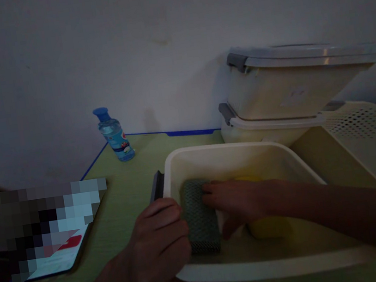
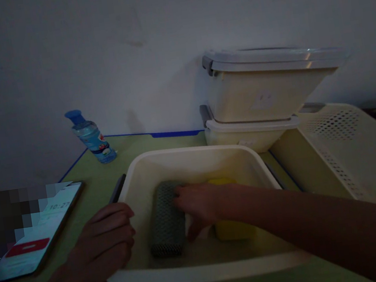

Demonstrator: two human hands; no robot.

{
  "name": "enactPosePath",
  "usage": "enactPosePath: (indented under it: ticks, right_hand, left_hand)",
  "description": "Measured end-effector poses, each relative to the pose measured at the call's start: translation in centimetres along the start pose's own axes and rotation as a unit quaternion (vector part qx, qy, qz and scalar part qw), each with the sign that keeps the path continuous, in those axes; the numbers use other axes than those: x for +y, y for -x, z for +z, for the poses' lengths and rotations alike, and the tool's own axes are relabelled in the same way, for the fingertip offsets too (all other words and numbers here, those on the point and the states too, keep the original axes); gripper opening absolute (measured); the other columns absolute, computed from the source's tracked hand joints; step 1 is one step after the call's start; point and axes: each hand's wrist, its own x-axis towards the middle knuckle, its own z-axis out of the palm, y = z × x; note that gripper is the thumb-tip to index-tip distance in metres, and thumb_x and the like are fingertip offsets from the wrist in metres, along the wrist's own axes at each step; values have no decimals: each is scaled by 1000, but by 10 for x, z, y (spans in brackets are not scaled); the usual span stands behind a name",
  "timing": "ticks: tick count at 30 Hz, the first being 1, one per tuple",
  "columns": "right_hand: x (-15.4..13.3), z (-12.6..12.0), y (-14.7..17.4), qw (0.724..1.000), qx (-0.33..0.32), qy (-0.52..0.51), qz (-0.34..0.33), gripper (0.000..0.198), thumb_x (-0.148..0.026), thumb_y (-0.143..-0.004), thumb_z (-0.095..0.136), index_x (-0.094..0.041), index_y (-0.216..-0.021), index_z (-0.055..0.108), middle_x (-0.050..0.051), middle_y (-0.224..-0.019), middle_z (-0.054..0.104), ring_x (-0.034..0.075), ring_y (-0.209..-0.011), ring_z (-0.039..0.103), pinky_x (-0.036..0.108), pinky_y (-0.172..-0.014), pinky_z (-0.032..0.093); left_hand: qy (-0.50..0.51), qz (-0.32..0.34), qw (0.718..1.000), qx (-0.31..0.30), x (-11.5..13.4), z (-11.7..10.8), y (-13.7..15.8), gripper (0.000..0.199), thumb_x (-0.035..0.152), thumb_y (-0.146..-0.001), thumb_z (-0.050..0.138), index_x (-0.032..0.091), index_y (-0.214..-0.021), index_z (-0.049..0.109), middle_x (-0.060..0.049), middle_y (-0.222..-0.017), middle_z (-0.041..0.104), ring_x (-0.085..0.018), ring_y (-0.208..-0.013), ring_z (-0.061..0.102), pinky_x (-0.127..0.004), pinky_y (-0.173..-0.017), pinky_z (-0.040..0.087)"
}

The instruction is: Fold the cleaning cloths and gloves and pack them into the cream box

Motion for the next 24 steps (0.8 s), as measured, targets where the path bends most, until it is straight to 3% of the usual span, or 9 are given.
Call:
enactPosePath:
  ticks: [6,10,14,19,24]
  right_hand:
    - [1,-14,1,999,-34,-19,-8,38,-36,-64,71,-9,-90,62,7,-88,56,16,-71,51,24,-57,39]
    - [5,-21,8,996,-70,-38,49,39,-33,-58,75,-10,-87,63,6,-87,58,18,-72,54,25,-58,39]
    - [5,-20,12,991,-78,-55,98,35,-29,-61,72,-10,-89,64,7,-87,61,20,-74,56,25,-57,39]
    - [1,-19,8,991,-93,-52,76,34,-24,-58,76,-10,-86,64,5,-84,61,18,-72,56,23,-56,38]
    - [0,-24,11,996,-80,-9,41,29,-21,-62,73,-10,-86,63,9,-92,60,20,-81,56,26,-63,40]
  left_hand:
    - [-11,8,1000,2,0,-1,-3,44,43,-87,42,18,-50,40,3,-44,46,-10,-46,41,-28,-57,41]
    - [-12,0,1000,8,0,-1,-4,46,46,-86,42,18,-49,39,3,-43,44,-10,-45,40,-28,-56,40]
    - [-13,-4,1000,13,1,0,-5,47,44,-87,41,19,-48,38,3,-42,43,-10,-44,39,-28,-55,40]
    - [-8,2,1000,-1,1,-1,-3,45,45,-86,44,18,-50,40,3,-44,47,-10,-46,42,-28,-58,41]
    - [-7,2,1000,10,1,0,-2,45,44,-86,43,18,-50,40,3,-44,47,-10,-47,42,-29,-60,41]
